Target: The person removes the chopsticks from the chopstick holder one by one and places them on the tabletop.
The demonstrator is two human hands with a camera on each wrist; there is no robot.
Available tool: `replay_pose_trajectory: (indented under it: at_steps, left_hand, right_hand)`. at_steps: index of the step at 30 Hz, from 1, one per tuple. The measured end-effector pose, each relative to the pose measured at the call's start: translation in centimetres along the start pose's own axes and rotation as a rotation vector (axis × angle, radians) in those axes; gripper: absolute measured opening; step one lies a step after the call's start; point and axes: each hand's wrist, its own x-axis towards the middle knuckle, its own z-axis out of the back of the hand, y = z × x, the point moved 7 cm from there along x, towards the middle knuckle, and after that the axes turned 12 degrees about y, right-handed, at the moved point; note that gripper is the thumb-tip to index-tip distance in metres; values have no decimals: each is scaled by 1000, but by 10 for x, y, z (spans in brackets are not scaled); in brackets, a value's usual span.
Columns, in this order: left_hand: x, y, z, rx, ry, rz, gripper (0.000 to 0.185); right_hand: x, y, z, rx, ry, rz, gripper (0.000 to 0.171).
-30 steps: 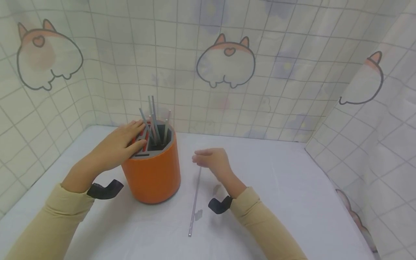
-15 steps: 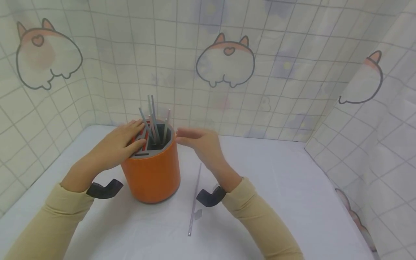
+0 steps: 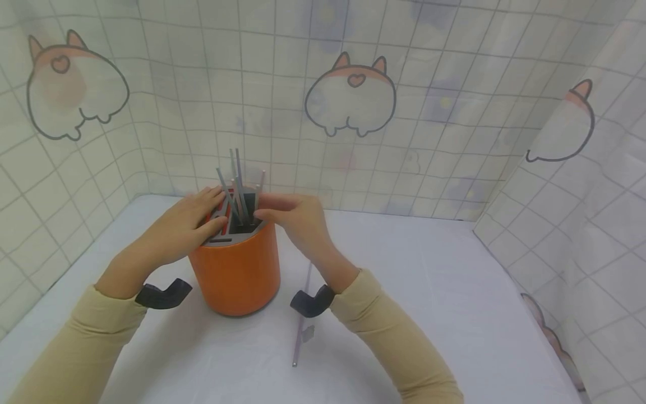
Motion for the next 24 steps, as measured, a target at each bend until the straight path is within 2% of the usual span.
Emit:
replay_pose_trajectory:
  at_steps: [5, 13, 18, 24]
  left_hand:
    - [0, 2, 0, -1, -2, 0, 65]
    - [0, 2, -1, 1, 1, 1, 66]
    - [-1, 3, 0, 7, 3, 4, 66]
    - [-1, 1, 0, 8, 3, -2, 66]
  right_hand:
    - [5, 3, -4, -50, -9, 23, 29]
    - [7, 11, -1, -65, -55, 65, 18]
    - [12, 18, -5, -112, -40, 101, 18]
    - [11, 22, -6, -87, -49, 110, 17]
